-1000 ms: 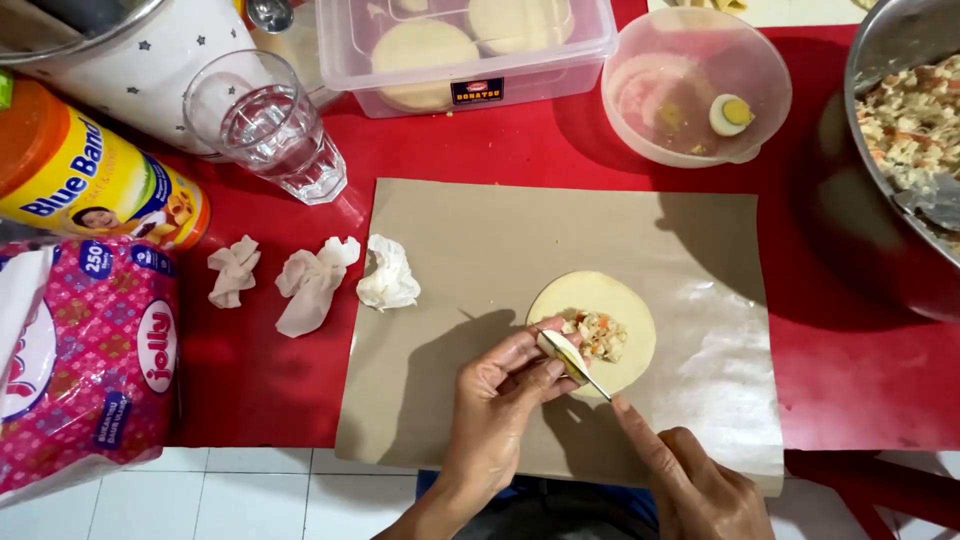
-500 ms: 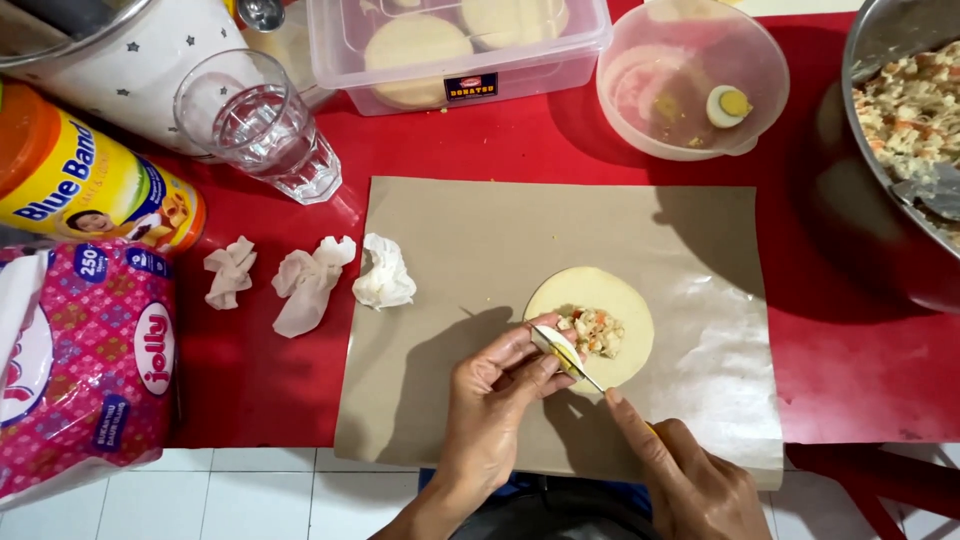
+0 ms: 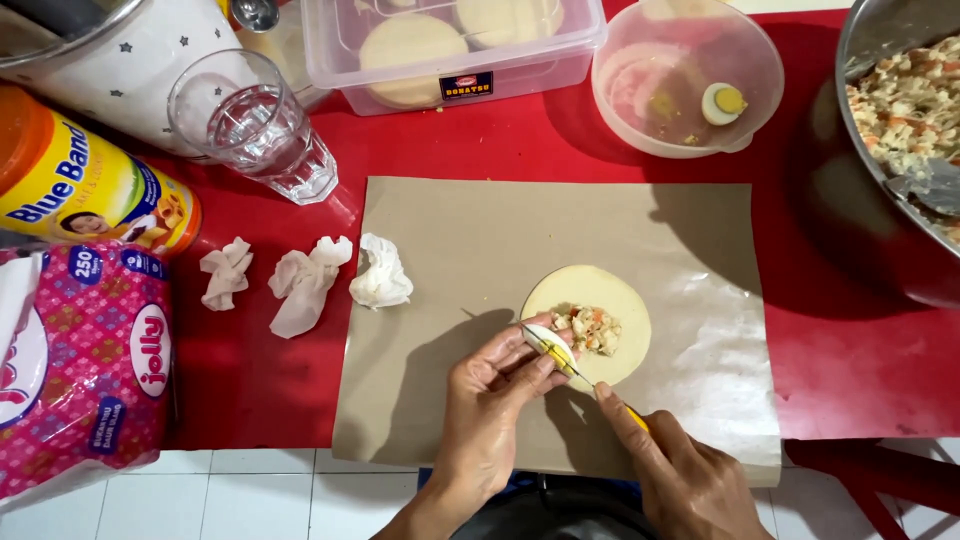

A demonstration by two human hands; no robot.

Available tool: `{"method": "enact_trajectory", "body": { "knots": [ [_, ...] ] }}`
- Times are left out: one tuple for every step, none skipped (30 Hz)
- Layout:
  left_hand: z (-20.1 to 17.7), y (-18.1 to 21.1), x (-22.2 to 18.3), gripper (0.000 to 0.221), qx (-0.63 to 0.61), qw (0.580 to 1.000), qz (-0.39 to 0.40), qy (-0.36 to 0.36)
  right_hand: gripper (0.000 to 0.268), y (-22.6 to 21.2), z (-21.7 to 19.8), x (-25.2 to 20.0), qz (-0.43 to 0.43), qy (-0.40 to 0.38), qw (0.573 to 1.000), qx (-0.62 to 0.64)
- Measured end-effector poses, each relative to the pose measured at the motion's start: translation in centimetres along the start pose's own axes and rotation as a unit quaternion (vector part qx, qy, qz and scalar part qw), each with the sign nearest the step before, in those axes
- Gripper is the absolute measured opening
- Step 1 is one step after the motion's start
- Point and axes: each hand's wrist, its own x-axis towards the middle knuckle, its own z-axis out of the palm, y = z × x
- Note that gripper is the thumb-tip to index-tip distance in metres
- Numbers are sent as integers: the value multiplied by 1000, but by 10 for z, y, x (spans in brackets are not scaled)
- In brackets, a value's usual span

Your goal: Filling circular dough wrappers with a vegetable mixture and egg slices, then folding them to create pastries.

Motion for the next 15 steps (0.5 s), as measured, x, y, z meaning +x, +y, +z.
{"method": "enact_trajectory", "body": {
  "knots": [
    [0,-1,-1,43,0,1000,0,1,82,-1,-2,2,0,0,1000,0],
    [-1,-2,-1,49,-4,1000,2,8,84,-2,-4,5,-16,17,1000,-6],
    [-1,-4,-1,55,-7,1000,4,15,87,-3,-5,8,-32,34,999,-13],
    [-1,-4,-2,55,-7,1000,4,16,87,-4,-5,8,-32,34,999,-13],
    [-1,-4,-3,57,-19,1000,0,20,90,-5,-5,7,-21,30,999,-24],
    [0,-3,-3,58,-30,999,-2,23,94,-5,-5,8,-10,28,999,-37],
    [0,-3,-3,58,-30,999,-1,23,94,-5,-8,8,-10,29,999,-37],
    [0,-3,-4,58,-35,999,-4,29,97,-6,-12,8,3,9,1000,-17],
    [0,-4,-5,57,-41,998,-7,36,100,-6,-15,8,17,-11,1000,4],
    [-1,-5,-6,57,-40,998,-9,37,100,-4,-13,8,18,-13,1000,5],
    [-2,-7,-7,59,-43,998,-9,38,99,-2,-11,8,-9,16,1000,-18],
    [-2,-7,-5,62,-47,998,-4,38,97,1,-9,11,-36,50,997,-42],
    [-2,-9,-4,62,-47,998,-3,37,97,1,-10,11,-37,51,997,-42],
    [-4,-11,-4,62,-52,998,-9,46,93,1,-12,11,-29,43,998,-35],
    [-5,-14,-4,63,-58,997,-14,54,89,1,-13,11,-21,34,999,-27]
  ]
}}
